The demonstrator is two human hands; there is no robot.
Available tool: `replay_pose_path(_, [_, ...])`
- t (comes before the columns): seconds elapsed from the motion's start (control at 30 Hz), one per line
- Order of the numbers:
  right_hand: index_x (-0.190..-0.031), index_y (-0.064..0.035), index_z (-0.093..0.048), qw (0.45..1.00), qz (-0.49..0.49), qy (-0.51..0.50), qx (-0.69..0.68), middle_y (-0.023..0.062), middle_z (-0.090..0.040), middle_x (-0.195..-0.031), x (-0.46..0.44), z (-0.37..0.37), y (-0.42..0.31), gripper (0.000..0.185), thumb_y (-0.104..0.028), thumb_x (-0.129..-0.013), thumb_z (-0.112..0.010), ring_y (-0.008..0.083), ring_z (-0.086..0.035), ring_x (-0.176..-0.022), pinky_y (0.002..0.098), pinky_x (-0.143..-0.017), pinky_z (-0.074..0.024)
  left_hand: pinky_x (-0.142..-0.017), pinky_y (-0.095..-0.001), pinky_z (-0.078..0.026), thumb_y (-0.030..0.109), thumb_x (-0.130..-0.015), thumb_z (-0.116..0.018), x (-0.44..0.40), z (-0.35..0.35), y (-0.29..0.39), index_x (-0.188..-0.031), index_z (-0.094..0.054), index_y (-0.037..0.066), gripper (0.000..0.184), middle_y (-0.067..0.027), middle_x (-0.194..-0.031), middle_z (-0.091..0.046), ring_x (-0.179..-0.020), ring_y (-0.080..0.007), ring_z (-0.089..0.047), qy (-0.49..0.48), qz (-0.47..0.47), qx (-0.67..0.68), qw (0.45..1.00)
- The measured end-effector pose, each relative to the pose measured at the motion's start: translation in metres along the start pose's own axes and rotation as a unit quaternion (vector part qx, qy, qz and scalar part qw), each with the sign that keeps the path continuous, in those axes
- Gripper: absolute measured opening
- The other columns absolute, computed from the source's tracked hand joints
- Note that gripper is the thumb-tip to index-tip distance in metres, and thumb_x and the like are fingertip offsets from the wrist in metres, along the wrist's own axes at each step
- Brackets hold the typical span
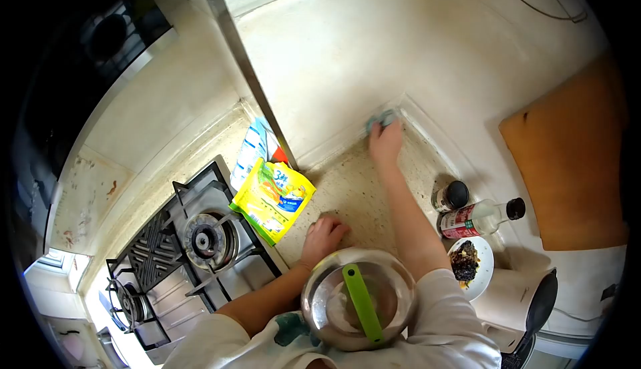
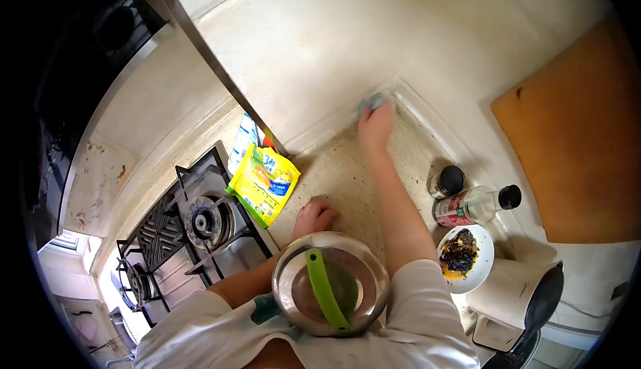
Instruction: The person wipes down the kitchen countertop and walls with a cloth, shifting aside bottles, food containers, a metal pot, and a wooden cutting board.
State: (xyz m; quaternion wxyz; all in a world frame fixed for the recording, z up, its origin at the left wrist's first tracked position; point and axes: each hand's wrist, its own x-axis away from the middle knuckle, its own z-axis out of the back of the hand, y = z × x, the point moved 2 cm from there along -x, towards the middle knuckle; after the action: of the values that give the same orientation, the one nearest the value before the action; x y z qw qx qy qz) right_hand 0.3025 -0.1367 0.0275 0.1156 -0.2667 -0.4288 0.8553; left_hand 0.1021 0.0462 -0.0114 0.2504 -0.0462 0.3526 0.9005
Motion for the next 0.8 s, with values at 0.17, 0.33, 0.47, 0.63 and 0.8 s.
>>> replay_pose_path(0.17, [-0.121, 0.0054, -0.046, 0.984, 0.166, -0.014, -0.059, 0.0273, -0.054, -0.114, 0.064, -0.007, -0.015, 0.04, -0.011, -0.086, -0.058, 0.0416, -0.052, -0.108, 0.0448, -0.095, -0.0404, -0.086, -0.0412, -0.04, 0.032, -0.067, -0.076, -0.004, 0.01, 0.018, -0.102, -0.062, 0.01, 0.043, -0.0086, -0.104, -0.052, -0.103, -0.0284, -0.05, 0.005, 0.012, -0.025, 1.0])
replay_pose_path(0.33, [-0.119, 0.0059, -0.047, 0.991, 0.105, -0.038, -0.071, 0.0258, -0.053, -0.111, 0.033, -0.009, -0.007, 0.039, -0.005, -0.082, -0.057, 0.0417, -0.052, -0.106, 0.0458, -0.094, -0.0405, -0.086, -0.0414, -0.04, 0.028, -0.066, -0.076, -0.002, 0.007, 0.011, -0.102, -0.062, 0.01, 0.043, -0.0087, -0.104, -0.051, -0.103, -0.0287, -0.05, 0.006, 0.001, 0.006, 1.0])
replay_pose_path(0.47, [-0.118, 0.0057, -0.048, 0.999, 0.011, 0.041, 0.006, 0.0254, -0.054, -0.109, -0.031, 0.0, 0.025, 0.04, -0.002, -0.081, -0.058, 0.0417, -0.052, -0.103, 0.0446, -0.091, -0.0423, -0.086, -0.0415, -0.04, 0.03, -0.066, -0.076, -0.003, 0.006, 0.013, -0.102, -0.062, 0.011, 0.043, -0.0086, -0.104, -0.051, -0.103, -0.0285, -0.05, 0.004, 0.01, 0.002, 1.0])
replay_pose_path(0.63, [-0.116, 0.0066, -0.049, 0.999, -0.021, 0.049, -0.004, 0.0245, -0.054, -0.108, -0.03, 0.008, 0.001, 0.038, -0.005, -0.081, -0.059, 0.0412, -0.052, -0.101, 0.0447, -0.091, -0.0426, -0.086, -0.0408, -0.039, 0.033, -0.066, -0.076, -0.001, -0.002, -0.001, -0.102, -0.062, 0.012, 0.044, -0.0083, -0.104, -0.051, -0.103, -0.028, -0.05, -0.008, 0.009, 0.011, 1.0])
replay_pose_path(0.8, [-0.11, 0.0027, -0.049, 0.987, 0.15, 0.032, -0.059, 0.0236, -0.049, -0.109, 0.051, -0.018, -0.031, 0.033, -0.006, -0.08, -0.061, 0.0399, -0.05, -0.101, 0.0458, -0.089, -0.0416, -0.088, -0.0409, -0.039, 0.034, -0.066, -0.075, -0.001, -0.001, 0.004, -0.103, -0.062, 0.01, 0.046, -0.0094, -0.104, -0.052, -0.104, -0.0294, -0.05, 0.001, -0.005, -0.006, 1.0])
